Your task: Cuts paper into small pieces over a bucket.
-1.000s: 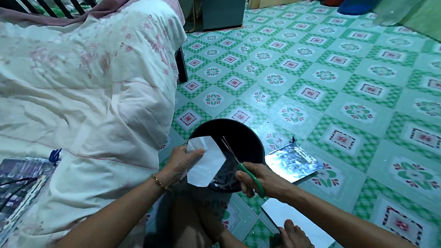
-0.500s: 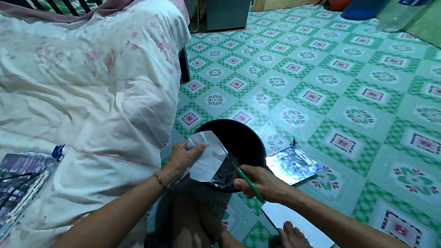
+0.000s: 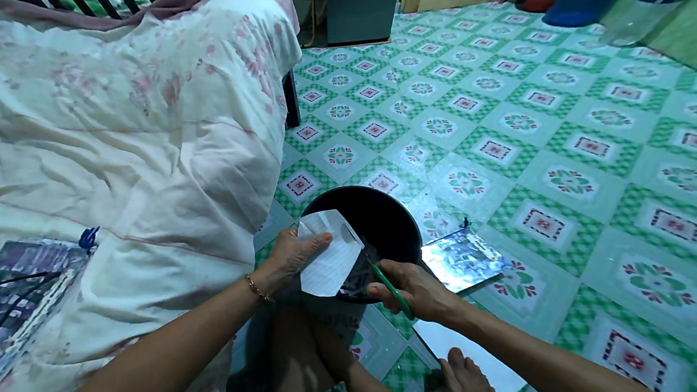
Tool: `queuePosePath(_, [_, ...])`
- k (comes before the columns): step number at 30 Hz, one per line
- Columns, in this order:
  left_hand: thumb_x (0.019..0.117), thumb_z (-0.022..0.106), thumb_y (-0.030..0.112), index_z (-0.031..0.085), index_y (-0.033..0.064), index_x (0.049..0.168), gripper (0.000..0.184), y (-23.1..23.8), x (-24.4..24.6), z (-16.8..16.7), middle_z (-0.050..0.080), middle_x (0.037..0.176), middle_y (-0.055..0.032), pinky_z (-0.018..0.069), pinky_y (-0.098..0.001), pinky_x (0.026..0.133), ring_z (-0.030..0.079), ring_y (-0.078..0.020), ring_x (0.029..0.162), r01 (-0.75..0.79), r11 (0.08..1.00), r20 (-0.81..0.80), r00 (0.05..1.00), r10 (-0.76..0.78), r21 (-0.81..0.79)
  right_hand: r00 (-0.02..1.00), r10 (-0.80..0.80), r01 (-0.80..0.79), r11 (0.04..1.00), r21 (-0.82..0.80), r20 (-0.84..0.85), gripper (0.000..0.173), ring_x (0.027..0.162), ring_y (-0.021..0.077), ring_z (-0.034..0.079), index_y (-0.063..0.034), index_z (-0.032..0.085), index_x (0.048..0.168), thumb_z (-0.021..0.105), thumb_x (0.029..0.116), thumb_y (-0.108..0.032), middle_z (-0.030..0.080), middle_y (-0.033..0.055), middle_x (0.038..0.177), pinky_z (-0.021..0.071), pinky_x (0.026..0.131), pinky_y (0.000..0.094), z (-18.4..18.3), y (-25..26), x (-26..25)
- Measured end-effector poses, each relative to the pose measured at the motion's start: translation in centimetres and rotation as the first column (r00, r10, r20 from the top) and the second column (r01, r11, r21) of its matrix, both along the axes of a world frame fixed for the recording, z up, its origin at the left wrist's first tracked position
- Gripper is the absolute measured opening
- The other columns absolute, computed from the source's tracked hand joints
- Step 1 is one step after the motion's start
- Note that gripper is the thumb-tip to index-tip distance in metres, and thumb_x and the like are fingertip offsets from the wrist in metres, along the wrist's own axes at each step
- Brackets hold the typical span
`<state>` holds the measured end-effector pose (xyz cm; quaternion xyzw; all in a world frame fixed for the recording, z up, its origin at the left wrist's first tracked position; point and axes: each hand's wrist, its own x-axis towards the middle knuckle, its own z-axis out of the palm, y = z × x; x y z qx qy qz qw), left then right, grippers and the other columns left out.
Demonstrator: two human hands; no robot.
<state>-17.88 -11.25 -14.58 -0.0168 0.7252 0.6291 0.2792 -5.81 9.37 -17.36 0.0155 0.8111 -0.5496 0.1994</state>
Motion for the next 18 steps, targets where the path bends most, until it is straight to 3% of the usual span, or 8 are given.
queuePosePath(7, [0.0958, 0.068, 0.002, 0.063, -0.0005, 0.099, 0.006, 0.04, 0.07, 0.38, 0.070, 0.073, -0.0028, 0.0606, -0.0245, 0.066, 0.070, -0.0087, 0.065, 0.000, 0.999, 0.018, 1.000, 0.001, -0.032, 1.000, -0.019, 0.019, 1.000, -0.010, -0.020, 0.029, 0.053, -0.0007, 0.055, -0.0036, 0.062, 0.100, 0.067, 0.0980, -0.032, 0.056, -0.0070, 0.065, 0.0473, 0.054, 0.0162, 0.05, -0.06, 0.08])
queuePosePath(12, [0.0961, 0.068, 0.002, 0.065, 0.0012, 0.094, 0.004, -0.04, 0.38, 0.23, 0.070, 0.072, -0.0006, 0.0600, -0.0231, 0.066, 0.069, -0.0063, 0.064, 0.081, 0.996, 0.016, 0.997, -0.080, -0.047, 0.999, 0.023, -0.024, 1.000, 0.008, 0.036, 0.040, 0.062, 0.0040, 0.058, -0.0008, 0.060, 0.109, 0.060, 0.1007, -0.040, 0.058, -0.0023, 0.074, 0.0498, 0.061, 0.0220, 0.26, -0.42, -0.02])
queuePosePath(18, [0.0963, 0.068, 0.001, 0.063, 0.0000, 0.096, 0.004, 0.21, 0.70, 0.46, 0.070, 0.074, -0.0022, 0.0604, -0.0238, 0.067, 0.070, -0.0078, 0.066, 0.048, 0.998, 0.057, 0.997, -0.045, -0.051, 1.000, -0.007, 0.007, 1.000, -0.016, 0.021, 0.032, 0.055, 0.0012, 0.055, -0.0016, 0.061, 0.105, 0.063, 0.1006, -0.033, 0.056, -0.0051, 0.068, 0.0469, 0.055, 0.0178, 0.13, -0.75, 0.03])
